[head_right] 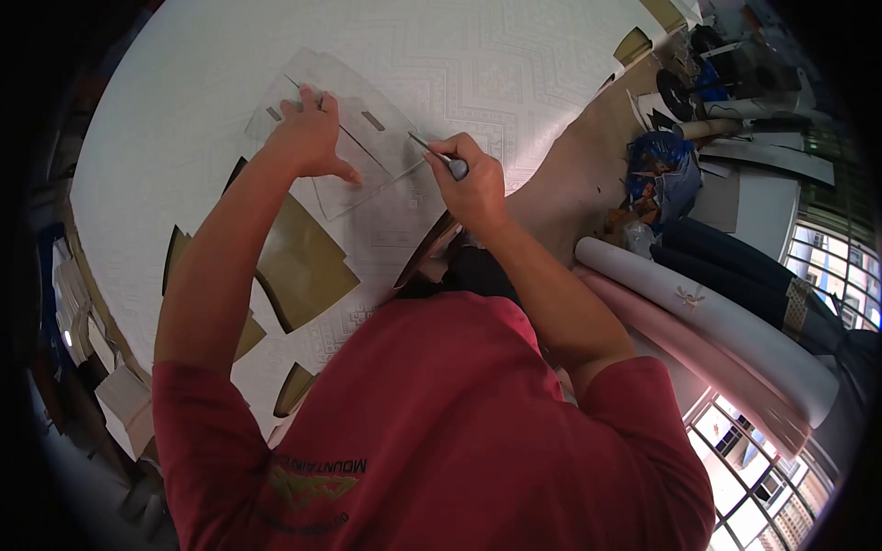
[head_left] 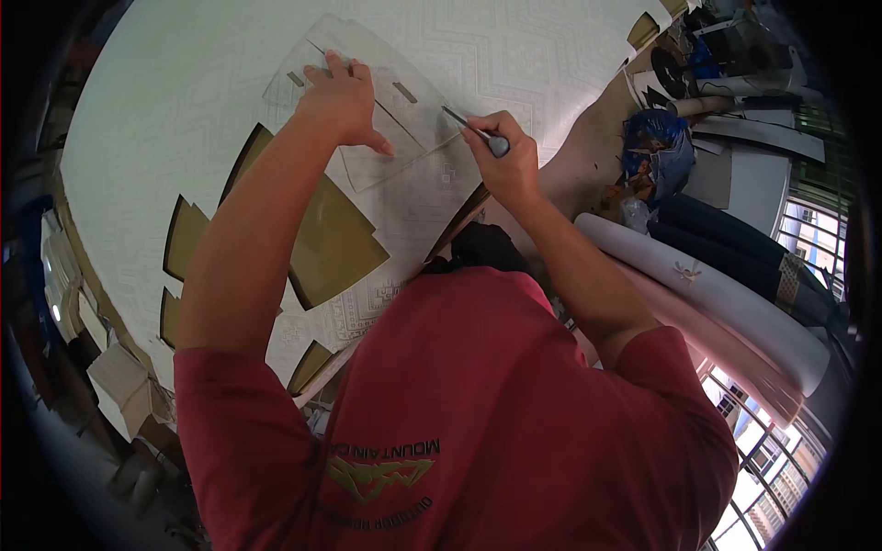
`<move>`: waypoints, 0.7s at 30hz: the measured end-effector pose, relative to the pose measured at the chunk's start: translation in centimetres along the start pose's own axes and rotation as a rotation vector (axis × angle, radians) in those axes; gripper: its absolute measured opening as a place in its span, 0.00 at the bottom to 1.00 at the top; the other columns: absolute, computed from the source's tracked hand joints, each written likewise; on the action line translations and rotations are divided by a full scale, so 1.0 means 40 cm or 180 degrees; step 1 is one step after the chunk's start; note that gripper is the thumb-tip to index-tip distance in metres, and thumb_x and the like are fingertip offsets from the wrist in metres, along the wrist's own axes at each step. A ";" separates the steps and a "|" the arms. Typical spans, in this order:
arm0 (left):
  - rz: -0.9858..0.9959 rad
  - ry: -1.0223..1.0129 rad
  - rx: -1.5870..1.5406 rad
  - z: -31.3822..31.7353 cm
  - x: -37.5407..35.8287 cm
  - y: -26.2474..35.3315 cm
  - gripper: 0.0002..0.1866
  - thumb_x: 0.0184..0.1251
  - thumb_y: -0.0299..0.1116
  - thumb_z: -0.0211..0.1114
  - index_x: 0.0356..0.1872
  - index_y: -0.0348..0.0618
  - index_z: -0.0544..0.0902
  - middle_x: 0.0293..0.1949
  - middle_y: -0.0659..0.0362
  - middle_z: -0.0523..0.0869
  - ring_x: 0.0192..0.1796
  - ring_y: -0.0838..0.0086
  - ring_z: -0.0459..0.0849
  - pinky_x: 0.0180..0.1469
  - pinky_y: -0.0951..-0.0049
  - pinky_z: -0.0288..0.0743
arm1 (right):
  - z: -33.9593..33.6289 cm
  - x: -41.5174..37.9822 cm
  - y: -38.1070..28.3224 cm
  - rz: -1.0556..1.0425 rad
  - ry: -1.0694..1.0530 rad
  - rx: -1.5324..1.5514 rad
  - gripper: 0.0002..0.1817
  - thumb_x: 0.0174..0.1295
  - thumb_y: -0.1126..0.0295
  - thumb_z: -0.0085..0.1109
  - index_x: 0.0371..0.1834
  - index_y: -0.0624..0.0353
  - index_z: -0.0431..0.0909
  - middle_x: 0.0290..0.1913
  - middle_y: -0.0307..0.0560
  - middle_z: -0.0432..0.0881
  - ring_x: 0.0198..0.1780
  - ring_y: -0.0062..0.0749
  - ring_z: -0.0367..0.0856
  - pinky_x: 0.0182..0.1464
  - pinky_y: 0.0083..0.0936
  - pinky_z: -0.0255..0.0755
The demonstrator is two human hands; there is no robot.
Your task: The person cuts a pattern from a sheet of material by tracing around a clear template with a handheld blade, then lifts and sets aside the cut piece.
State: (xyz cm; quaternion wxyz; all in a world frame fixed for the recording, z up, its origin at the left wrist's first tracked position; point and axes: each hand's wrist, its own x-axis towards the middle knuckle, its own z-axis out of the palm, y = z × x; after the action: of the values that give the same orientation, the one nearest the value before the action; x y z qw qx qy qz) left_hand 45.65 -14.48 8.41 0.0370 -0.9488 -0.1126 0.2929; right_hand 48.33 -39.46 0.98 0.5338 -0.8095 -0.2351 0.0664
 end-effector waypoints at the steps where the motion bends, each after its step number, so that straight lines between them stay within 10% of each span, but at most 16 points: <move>1: -0.0037 0.0046 -0.0074 0.006 0.000 0.000 0.80 0.38 0.76 0.82 0.82 0.26 0.52 0.81 0.24 0.52 0.79 0.19 0.56 0.76 0.37 0.69 | 0.005 -0.005 0.002 -0.0177 0.0115 -0.0001 0.08 0.69 0.75 0.73 0.46 0.63 0.85 0.42 0.44 0.91 0.44 0.22 0.89 0.48 0.21 0.80; 12: -0.0225 0.0059 -0.0344 0.013 -0.003 -0.003 0.78 0.35 0.68 0.88 0.83 0.35 0.52 0.84 0.30 0.47 0.82 0.24 0.52 0.75 0.41 0.72 | -0.101 0.150 -0.010 -0.0156 -0.0722 -0.0101 0.10 0.66 0.70 0.76 0.46 0.59 0.87 0.36 0.43 0.89 0.36 0.22 0.82 0.43 0.24 0.78; 21: -0.0462 0.0172 -0.0723 0.021 -0.017 0.005 0.73 0.32 0.54 0.92 0.83 0.46 0.56 0.87 0.44 0.46 0.86 0.36 0.49 0.78 0.43 0.70 | -0.162 0.395 -0.020 -0.0453 -0.2977 -0.0027 0.07 0.68 0.71 0.73 0.46 0.56 0.87 0.37 0.37 0.89 0.37 0.23 0.81 0.43 0.25 0.76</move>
State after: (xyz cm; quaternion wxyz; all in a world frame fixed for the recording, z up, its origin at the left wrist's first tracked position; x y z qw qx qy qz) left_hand 44.68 -14.84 8.06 -0.0466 -0.9438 -0.2123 0.2492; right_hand 64.34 -37.47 6.69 0.3706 -0.6768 -0.5055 0.3861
